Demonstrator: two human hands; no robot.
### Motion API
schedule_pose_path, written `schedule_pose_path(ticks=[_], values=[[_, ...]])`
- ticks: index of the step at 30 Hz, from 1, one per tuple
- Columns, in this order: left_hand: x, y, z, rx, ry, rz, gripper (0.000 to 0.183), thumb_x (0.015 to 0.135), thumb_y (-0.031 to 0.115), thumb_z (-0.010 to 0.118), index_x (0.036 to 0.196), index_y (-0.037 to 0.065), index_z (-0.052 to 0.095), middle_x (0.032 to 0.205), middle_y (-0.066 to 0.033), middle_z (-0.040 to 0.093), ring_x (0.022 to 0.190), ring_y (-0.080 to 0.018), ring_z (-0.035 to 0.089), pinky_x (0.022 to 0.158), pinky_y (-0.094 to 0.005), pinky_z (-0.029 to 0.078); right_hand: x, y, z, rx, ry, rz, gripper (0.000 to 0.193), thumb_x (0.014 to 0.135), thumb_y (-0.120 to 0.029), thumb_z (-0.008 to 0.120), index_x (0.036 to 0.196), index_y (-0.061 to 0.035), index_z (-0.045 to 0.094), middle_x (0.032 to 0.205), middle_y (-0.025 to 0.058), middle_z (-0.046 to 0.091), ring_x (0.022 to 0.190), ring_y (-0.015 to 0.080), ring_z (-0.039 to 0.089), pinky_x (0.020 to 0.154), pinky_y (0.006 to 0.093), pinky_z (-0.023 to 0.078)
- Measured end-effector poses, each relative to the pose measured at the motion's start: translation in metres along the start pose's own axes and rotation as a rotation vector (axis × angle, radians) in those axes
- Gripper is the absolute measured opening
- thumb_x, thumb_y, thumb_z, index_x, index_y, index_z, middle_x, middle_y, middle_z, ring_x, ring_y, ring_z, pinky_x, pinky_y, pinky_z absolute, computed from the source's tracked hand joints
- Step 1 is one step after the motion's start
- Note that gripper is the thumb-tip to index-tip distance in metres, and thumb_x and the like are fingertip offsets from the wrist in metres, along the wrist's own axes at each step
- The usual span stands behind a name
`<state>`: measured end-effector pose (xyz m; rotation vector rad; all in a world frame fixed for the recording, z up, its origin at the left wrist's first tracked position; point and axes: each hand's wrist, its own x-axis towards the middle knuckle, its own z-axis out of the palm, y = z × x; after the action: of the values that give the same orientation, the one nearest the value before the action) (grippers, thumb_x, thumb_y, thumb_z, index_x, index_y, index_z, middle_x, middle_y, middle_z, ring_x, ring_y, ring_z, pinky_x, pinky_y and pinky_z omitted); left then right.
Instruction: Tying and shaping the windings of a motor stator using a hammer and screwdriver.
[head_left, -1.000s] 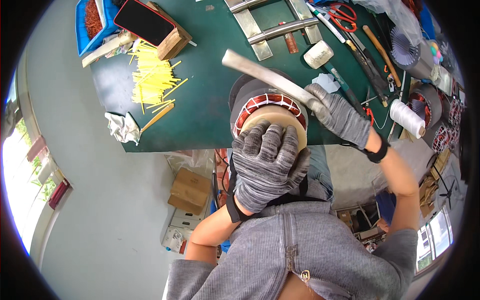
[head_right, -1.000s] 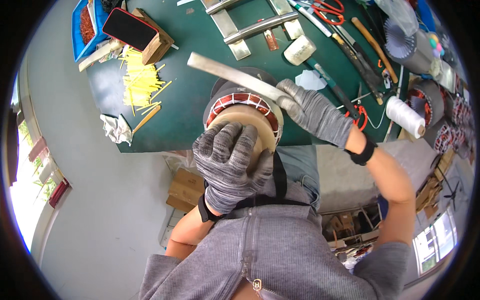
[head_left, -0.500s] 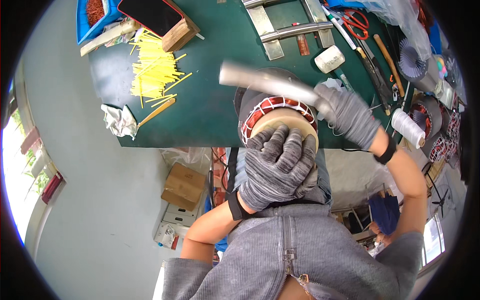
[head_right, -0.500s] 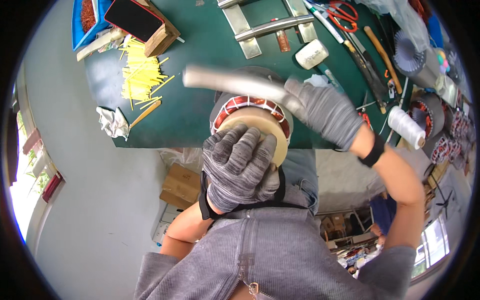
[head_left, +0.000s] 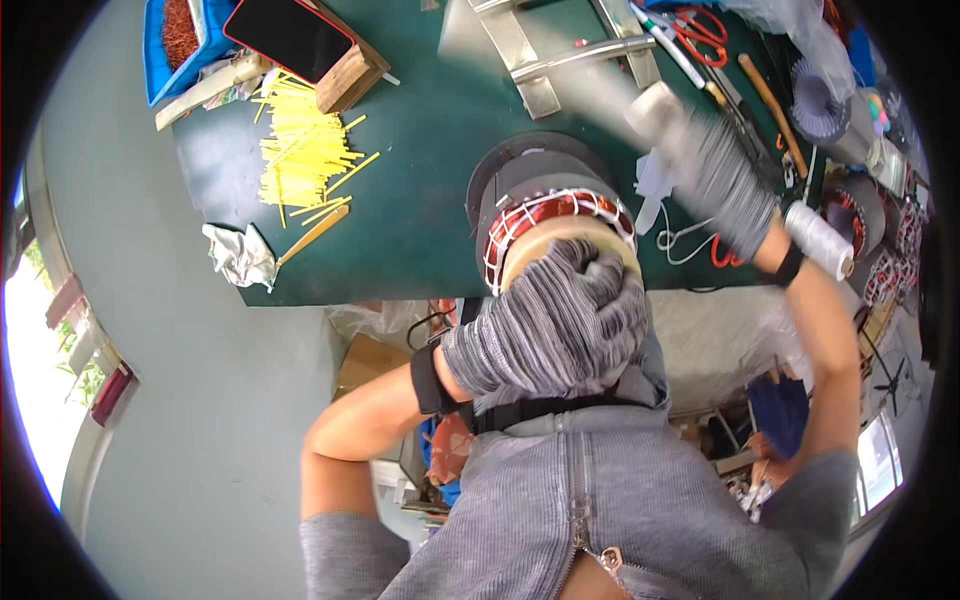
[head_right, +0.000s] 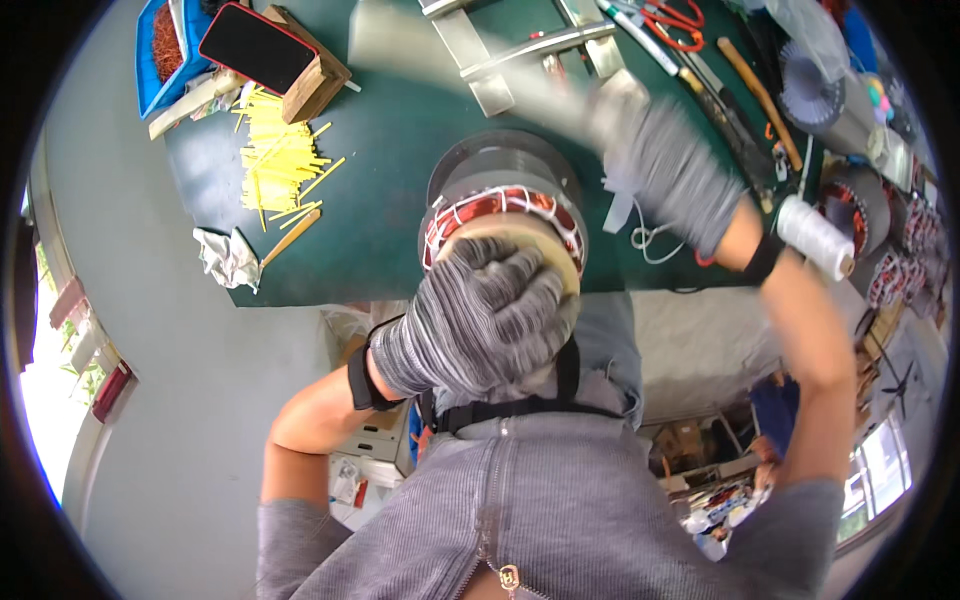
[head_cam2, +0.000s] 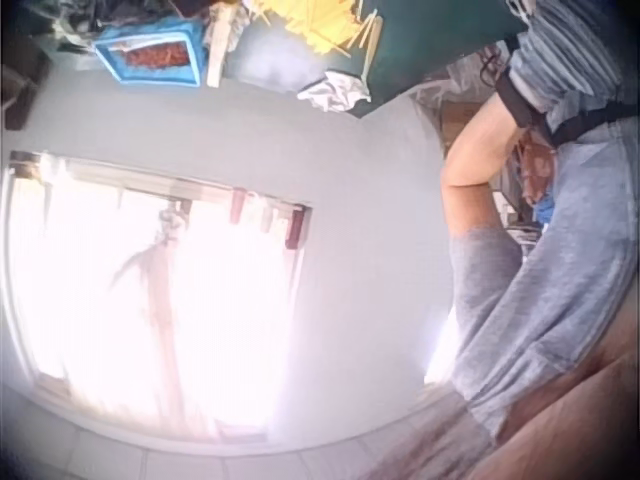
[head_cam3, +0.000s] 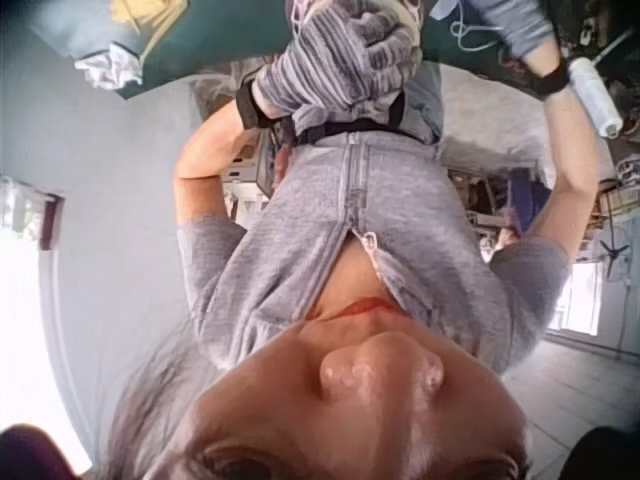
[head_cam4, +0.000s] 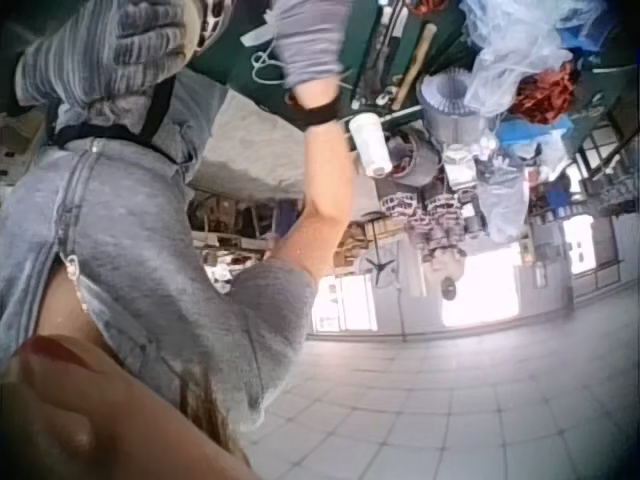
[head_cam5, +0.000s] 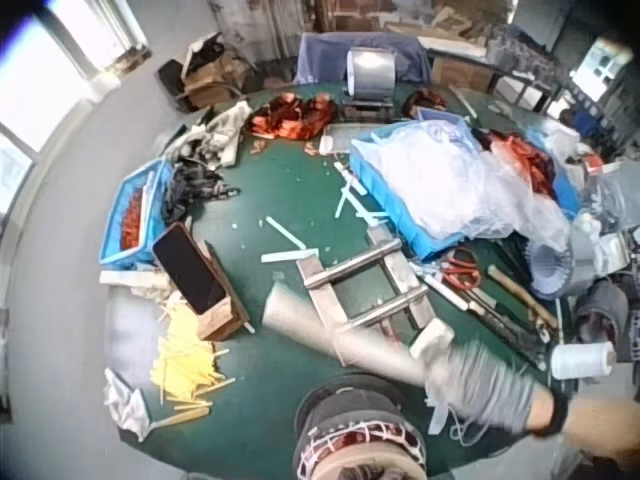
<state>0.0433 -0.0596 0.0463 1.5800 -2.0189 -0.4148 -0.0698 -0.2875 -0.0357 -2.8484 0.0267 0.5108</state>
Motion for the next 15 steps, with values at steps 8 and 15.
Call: schedule_pose_path(ticks=[8, 15], values=[[-0.004, 0.044, 0.026, 0.265, 0.273, -0.573, 0.041, 0.069, 0.037, 0.062, 0.101, 0.013, 0.064, 0.106, -0.0106, 0.056, 0.096, -0.0305, 0.056, 0.076, -0.0488, 0.047, -0.029, -0.027, 0.008, -0.059, 0.254, -0.128, 0.029, 0.094, -0.029, 0.044, 0.100, -0.0036, 0.056, 0.080, 0.0182, 0.061, 0.079, 0.0344, 0.061, 0.080, 0.0423, 0.047], [-0.005, 0.046, 0.035, 0.238, 0.269, -0.537, 0.038, 0.067, 0.032, 0.068, 0.100, 0.013, 0.064, 0.104, -0.0106, 0.055, 0.094, -0.0317, 0.056, 0.073, -0.0475, 0.046, 0.010, 0.016, -0.009, 0.231, 0.155, -0.162, 0.037, 0.092, -0.028, 0.047, 0.118, -0.0022, 0.055, 0.105, 0.0167, 0.062, 0.093, 0.0296, 0.062, 0.085, 0.0431, 0.048]])
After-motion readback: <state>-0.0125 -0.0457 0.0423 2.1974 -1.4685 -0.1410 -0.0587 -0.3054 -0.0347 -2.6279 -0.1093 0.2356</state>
